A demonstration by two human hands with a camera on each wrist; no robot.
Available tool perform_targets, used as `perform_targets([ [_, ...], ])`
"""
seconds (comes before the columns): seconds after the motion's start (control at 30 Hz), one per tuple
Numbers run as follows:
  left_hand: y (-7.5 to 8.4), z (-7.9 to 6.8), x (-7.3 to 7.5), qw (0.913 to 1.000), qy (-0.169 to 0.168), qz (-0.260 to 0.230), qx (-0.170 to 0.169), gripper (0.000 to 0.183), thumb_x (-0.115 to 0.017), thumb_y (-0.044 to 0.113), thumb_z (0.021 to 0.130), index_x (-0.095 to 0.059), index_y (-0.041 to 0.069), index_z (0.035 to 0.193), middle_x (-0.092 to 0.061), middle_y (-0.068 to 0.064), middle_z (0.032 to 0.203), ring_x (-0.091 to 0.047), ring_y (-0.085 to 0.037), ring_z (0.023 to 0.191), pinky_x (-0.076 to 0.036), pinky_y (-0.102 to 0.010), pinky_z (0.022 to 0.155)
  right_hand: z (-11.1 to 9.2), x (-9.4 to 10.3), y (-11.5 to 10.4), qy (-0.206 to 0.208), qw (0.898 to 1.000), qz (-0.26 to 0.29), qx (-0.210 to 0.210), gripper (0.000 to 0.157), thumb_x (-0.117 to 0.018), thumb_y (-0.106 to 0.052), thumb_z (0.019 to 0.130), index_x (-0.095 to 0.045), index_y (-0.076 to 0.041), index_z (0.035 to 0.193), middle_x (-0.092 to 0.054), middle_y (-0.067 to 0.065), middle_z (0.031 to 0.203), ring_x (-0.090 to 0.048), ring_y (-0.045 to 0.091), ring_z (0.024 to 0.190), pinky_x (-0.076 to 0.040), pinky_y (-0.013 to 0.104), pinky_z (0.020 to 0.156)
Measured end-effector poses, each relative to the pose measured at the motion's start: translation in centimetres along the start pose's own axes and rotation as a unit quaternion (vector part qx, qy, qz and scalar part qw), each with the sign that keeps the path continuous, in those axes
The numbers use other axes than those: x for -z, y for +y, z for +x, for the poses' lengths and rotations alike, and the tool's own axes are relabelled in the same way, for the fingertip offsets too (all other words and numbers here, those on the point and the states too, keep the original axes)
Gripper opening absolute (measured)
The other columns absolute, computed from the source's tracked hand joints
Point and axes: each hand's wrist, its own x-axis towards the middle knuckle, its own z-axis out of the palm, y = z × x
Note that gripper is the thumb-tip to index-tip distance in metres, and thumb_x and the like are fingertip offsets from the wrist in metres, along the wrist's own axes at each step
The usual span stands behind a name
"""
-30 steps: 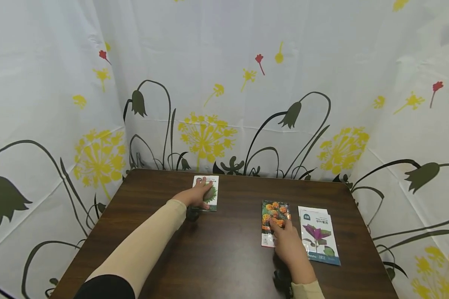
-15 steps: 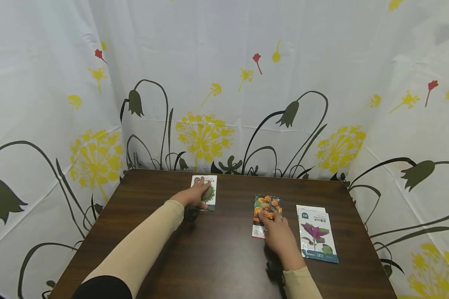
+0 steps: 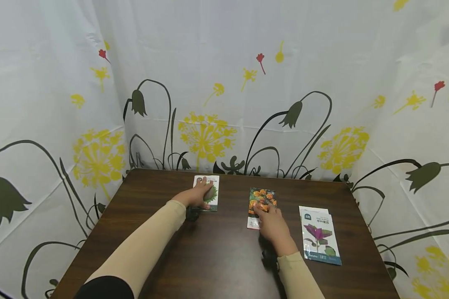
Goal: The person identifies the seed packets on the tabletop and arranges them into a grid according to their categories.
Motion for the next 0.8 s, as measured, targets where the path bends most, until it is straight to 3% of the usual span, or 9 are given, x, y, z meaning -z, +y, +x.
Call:
perform_targets([
  [0.3,-0.1,0.1,0.0,1.0,0.003,-0.003,0.0,0.112,-0.091,0.027,0.091,-0.02,0.006,0.175,0.001,-0.031,0.181,0.002,-0.052,0.169,-0.026,-0.062,0.133,2.5,0.1,-1.2,-0.006,1.0,-0.007,0.016,0.055,-0.071,-0.02,0.106,-0.06,-0.029,0.159,-0.043,0.039,0.163,-0.047,0.058,0.144,-0.049,0.069,0.111],
  [0.57,0.0,-0.2,0.4,0.9998,0.002,-0.017,0.005,0.111,-0.09,0.025,0.092,-0.019,0.008,0.176,0.003,-0.029,0.182,0.004,-0.05,0.169,-0.025,-0.062,0.133,5.0,-0.3,-2.3,-0.017,1.0,0.002,0.017,0.052,-0.062,-0.024,0.111,-0.055,-0.034,0.162,-0.04,0.037,0.166,-0.044,0.054,0.147,-0.046,0.067,0.116],
  [0.8,0.2,-0.3,0.3,0.9999,0.002,-0.017,0.001,0.111,-0.091,0.025,0.091,-0.02,0.006,0.175,0.002,-0.03,0.181,0.003,-0.052,0.169,-0.023,-0.062,0.134,6.2,-0.2,-2.9,-0.036,0.999,0.014,0.018,0.059,-0.068,-0.022,0.107,-0.053,-0.034,0.163,-0.036,0.037,0.168,-0.041,0.055,0.149,-0.045,0.067,0.116],
])
